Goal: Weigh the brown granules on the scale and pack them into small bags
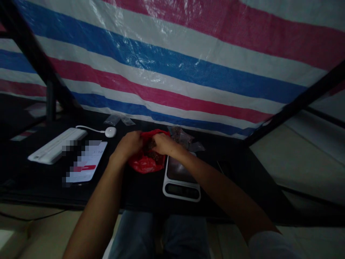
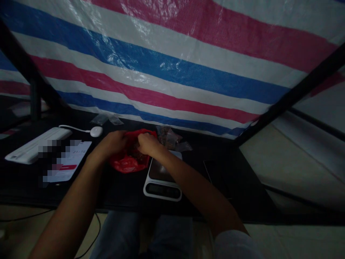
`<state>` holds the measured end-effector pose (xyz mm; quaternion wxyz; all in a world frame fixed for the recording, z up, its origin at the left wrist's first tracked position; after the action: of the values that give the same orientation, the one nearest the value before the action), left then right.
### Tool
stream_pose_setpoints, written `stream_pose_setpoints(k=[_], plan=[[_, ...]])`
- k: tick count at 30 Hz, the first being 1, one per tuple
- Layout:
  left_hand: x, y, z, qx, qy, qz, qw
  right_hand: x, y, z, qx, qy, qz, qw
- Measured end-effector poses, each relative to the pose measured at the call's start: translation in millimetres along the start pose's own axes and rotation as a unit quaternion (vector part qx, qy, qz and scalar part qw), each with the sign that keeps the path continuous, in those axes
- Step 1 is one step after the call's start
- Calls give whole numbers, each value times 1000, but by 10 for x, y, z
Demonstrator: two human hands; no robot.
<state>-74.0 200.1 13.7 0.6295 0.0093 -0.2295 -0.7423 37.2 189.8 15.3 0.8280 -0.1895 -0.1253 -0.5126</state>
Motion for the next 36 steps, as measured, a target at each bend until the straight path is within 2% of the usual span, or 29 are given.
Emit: stream_pose_setpoints(k=[4, 10, 18, 21, 24, 26, 28, 31, 33, 36], plan=[[25, 86, 160, 46, 66, -51, 995, -21, 55, 74, -11, 5, 18, 1000], [17, 37, 109, 107, 50, -24, 993, -25, 18, 59, -14, 22, 20, 999], [66, 11, 114, 73, 72, 3, 995, 29, 47, 84, 14, 11, 18, 1000], [173, 102, 234, 76, 149, -27, 986, 109, 64, 183, 20, 22, 26, 999], [434, 251, 482, 88, 294, -88, 948, 178, 39, 254, 22, 27, 44, 998], [557, 362, 569, 99, 332, -146, 927, 211, 24, 273, 14, 21, 55, 998], [526, 481, 524, 101, 277, -209, 933, 254, 13, 290, 8, 15, 65, 998], [331, 613, 237, 65, 115, -271, 953, 375, 52, 352, -6, 17, 68, 998], [207, 633, 11, 30, 31, -286, 957, 510, 100, 411, -19, 19, 76, 997], [64, 606, -256, -21, -30, -272, 962, 776, 200, 492, -31, 19, 85, 996]])
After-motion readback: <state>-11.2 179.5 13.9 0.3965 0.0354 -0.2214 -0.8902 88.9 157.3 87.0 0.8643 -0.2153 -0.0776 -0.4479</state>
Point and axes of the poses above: each hand's wrist, its own x-axis away from the middle knuckle, its own z-axis out of the back of the hand, y = z × x, the point moved 9 cm from there along -x, towards the middle knuckle, and after that the axes turned 14 degrees about -y, right-handed, at the moved point
